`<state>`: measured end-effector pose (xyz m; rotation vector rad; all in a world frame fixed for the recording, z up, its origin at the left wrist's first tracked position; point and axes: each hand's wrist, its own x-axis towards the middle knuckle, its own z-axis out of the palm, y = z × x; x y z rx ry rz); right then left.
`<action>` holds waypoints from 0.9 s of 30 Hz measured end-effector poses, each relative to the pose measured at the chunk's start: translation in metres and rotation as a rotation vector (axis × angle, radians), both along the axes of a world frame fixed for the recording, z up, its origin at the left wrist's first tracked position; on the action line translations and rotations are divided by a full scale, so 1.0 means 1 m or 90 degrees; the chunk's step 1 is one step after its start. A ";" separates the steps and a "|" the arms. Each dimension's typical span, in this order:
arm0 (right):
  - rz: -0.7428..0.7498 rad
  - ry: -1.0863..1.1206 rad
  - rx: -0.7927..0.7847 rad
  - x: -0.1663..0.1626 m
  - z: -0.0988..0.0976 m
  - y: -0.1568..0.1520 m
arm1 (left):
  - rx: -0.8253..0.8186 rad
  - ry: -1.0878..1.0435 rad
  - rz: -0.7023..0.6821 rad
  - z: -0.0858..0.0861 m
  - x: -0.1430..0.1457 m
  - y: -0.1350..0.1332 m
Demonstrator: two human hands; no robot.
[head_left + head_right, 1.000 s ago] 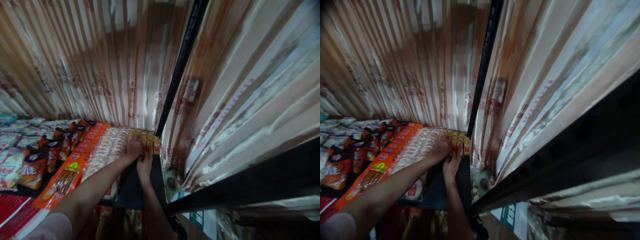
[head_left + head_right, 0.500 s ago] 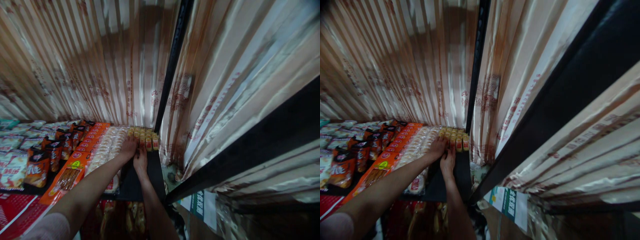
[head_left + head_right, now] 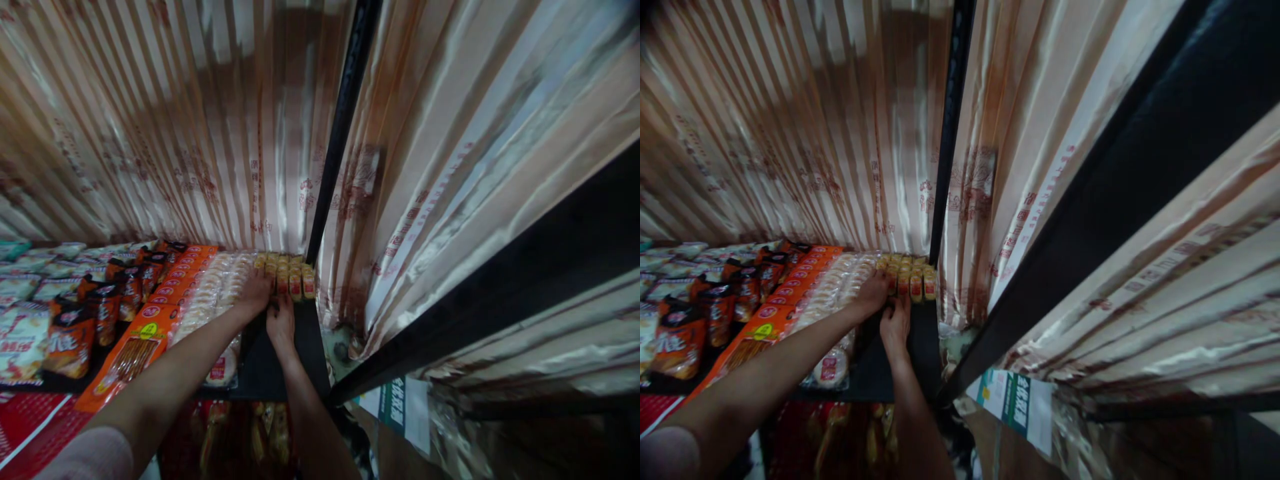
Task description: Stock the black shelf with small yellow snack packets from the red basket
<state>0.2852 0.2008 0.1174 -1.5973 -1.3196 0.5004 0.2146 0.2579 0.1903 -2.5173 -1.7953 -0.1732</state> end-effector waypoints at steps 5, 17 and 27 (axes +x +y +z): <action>-0.010 -0.008 0.005 0.003 0.000 -0.006 | -0.012 0.026 -0.021 0.010 -0.001 0.002; 0.007 -0.076 -0.005 0.010 0.020 -0.025 | 0.050 0.041 -0.102 0.036 0.002 0.006; 0.106 -0.207 -0.042 0.005 0.013 -0.031 | 0.009 -0.017 -0.170 0.034 0.050 0.006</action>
